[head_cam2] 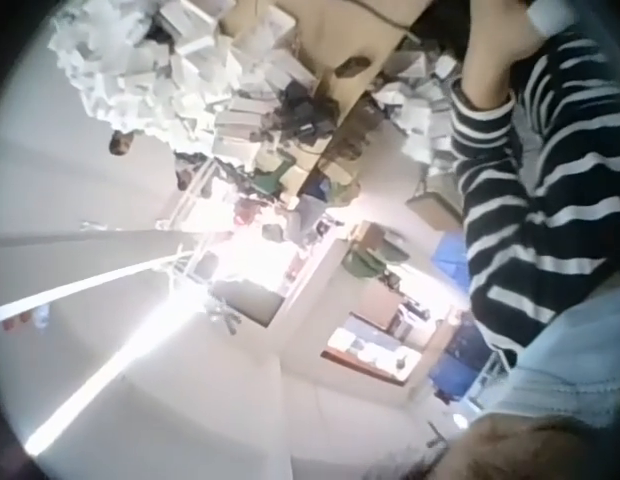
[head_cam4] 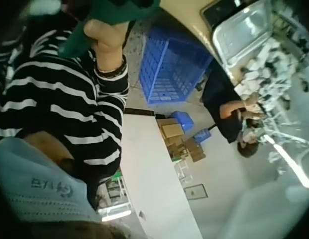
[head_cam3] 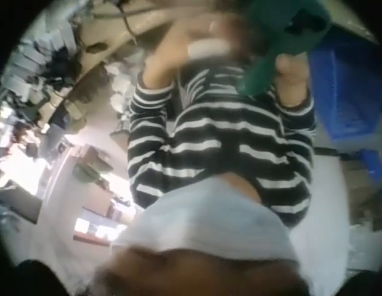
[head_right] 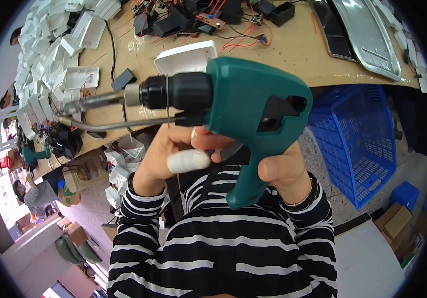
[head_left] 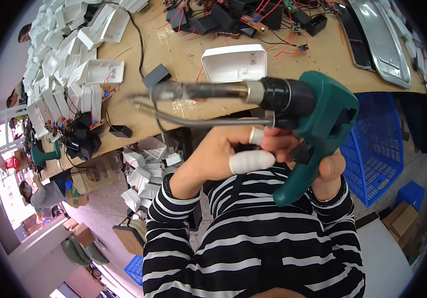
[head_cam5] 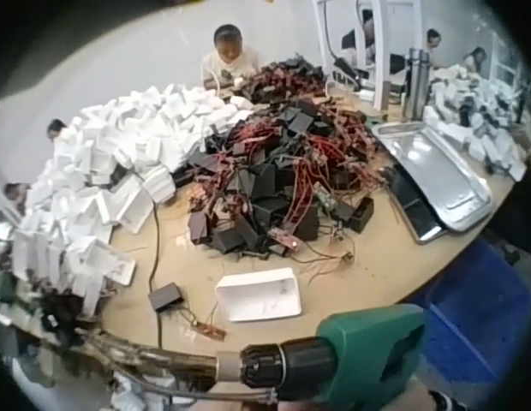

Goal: Using a handheld soldering gun to attach wires to components inside a white plastic housing unit.

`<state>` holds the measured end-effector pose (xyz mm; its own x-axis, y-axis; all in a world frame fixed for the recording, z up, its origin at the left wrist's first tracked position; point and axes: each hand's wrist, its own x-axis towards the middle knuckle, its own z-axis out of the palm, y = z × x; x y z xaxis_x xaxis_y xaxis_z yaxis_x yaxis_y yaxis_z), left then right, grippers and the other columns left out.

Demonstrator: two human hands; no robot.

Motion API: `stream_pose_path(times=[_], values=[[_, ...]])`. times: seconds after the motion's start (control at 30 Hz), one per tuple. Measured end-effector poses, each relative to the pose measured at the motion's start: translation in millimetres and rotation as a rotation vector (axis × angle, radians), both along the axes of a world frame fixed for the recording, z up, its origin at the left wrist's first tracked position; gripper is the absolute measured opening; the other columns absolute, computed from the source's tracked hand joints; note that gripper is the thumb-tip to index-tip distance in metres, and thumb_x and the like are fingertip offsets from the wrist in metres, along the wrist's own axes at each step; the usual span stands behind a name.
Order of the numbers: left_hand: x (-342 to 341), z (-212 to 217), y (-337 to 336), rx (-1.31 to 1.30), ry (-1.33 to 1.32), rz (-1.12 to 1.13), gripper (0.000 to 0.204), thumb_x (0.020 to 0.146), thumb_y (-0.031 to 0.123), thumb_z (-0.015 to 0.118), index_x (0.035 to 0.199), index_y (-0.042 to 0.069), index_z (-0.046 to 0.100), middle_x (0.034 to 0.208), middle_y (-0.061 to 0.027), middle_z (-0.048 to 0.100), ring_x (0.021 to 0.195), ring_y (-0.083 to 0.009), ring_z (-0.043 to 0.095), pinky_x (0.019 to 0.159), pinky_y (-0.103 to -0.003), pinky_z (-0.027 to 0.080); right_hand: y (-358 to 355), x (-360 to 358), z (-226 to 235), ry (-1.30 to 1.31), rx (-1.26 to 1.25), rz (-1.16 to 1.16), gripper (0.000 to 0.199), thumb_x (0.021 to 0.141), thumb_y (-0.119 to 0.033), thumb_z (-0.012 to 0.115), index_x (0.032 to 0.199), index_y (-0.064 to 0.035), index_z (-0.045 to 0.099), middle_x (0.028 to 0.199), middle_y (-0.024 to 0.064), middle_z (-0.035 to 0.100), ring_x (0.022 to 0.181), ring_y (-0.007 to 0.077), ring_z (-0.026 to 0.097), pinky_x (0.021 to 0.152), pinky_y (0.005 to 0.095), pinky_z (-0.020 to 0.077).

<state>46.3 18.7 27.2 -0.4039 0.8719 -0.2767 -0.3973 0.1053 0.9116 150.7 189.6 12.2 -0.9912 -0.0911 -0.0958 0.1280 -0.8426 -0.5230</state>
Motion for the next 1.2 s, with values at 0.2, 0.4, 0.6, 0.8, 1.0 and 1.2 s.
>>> stream_pose_path(times=[0.2,0.4,0.6,0.8,1.0,1.2], values=[[8,-1,-15,-0.019,0.149,0.064,0.023,0.076,0.011,0.067,0.096,0.001,0.063,0.097,-0.0059,0.055,0.09,-0.0164,0.053,0.075,-0.028,0.044,-14,-2,-5,0.054,0.017,0.01,0.072,0.066,-0.026,0.069,0.119,0.0124,0.041,0.116,0.0311,0.048,0.101,0.036,0.056,0.076,0.0323,0.049],[4,-2,-17,-0.016,0.132,0.164,0.021,0.081,0.003,0.056,0.101,-0.002,0.06,0.09,-0.0084,0.059,0.064,-0.0127,0.059,0.053,-0.022,0.05,-6,-7,-10,0.009,0.005,0.052,0.081,0.07,-0.027,0.071,0.125,0.0146,0.029,0.121,0.0339,0.039,0.106,0.0344,0.053,0.085,0.0298,0.0495],[-1,-1,-9,-0.086,0.055,0.149,0.02,0.083,0.004,0.056,0.102,0.002,0.06,0.088,-0.0039,0.056,0.066,-0.0076,0.054,0.057,-0.019,0.044,-3,-13,-20,0.041,0.031,-0.071,0.074,0.074,-0.026,0.068,0.123,0.0153,0.03,0.122,0.0325,0.037,0.108,0.0333,0.051,0.086,0.0316,0.0501],[-8,-7,-5,-0.152,0.251,0.104,0.017,0.082,0.005,0.058,0.098,0.0,0.062,0.076,0.0003,0.059,0.068,-0.0053,0.052,0.062,-0.02,0.044,-1,-15,-22,0.062,0.047,-0.073,0.075,0.075,-0.026,0.066,0.124,0.0151,0.027,0.123,0.0323,0.037,0.108,0.0353,0.05,0.085,0.0322,0.0502],[-16,-7,-13,-0.221,0.082,0.348,0.015,0.083,0.006,0.058,0.096,0.002,0.062,0.076,-0.0001,0.059,0.064,-0.0052,0.053,0.054,-0.019,0.045,16,-13,-34,0.25,-0.014,-0.199,0.072,0.08,-0.027,0.061,0.135,-0.001,0.021,0.133,0.0327,0.023,0.115,0.0362,0.044,0.088,0.0344,0.0471],[-25,-21,-6,-0.214,0.412,0.446,0.015,0.083,0.003,0.057,0.097,0.001,0.061,0.083,-0.0033,0.058,0.067,-0.0084,0.057,0.057,-0.021,0.049,2,-30,-32,0.194,0.191,-0.272,0.078,0.082,-0.032,0.056,0.139,-0.0069,0.01,0.139,0.03,0.009,0.127,0.0392,0.026,0.097,0.039,0.0385]])
